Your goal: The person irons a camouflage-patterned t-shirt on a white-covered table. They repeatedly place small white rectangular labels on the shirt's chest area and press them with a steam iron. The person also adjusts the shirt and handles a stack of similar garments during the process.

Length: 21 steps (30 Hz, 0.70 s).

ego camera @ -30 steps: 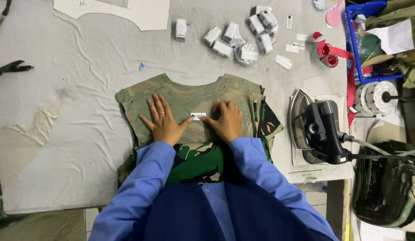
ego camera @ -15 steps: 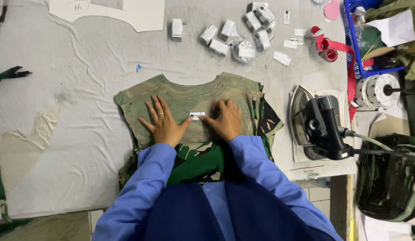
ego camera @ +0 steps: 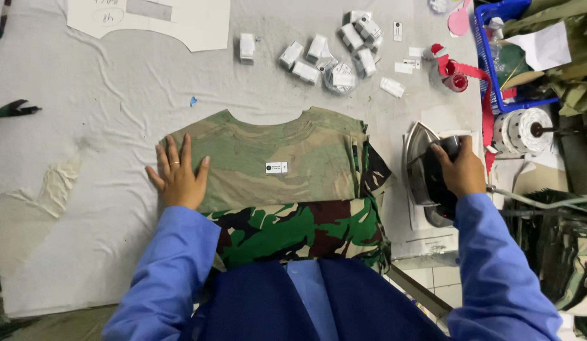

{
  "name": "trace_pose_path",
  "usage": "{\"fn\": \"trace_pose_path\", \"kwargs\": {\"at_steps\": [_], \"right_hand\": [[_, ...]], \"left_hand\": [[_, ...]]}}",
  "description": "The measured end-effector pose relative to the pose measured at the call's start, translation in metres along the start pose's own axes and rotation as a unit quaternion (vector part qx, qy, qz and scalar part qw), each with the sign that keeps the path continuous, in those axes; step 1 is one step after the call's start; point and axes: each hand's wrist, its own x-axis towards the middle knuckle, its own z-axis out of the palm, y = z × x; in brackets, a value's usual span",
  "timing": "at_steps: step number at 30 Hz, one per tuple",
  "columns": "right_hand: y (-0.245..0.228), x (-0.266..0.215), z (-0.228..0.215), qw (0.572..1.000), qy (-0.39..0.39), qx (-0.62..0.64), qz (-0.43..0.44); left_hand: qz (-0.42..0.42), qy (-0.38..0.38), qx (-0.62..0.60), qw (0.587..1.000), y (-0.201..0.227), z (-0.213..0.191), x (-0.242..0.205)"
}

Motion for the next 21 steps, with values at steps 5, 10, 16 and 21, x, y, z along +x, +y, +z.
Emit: {"fn": "trace_pose_path", "kwargs": {"at_steps": [5,10,16,21], "right_hand": [[-0.13,-0.045,-0.011,0.982,-0.098,-0.09,-0.131],[-0.265,-0.106,0.037,0.865,-0.182,-0.096,-0.458],[-0.302,-0.119,0.054,0.805,-0.185,-0.061,-0.561],[-0.215,-0.077,0.017,0.928,-0.205,-0.083,-0.301]], "left_hand": [[0.02,0.052,0.02,0.998,-0.013,0.027,0.003],[0.003,0.02,-0.024,0.999,-0.025,0.025,0.007],[-0.002,0.008,-0.169,0.986,-0.026,0.004,0.003],[0.244,0.187,-0.062,0.949,-0.02,0.02,-0.054]]}}
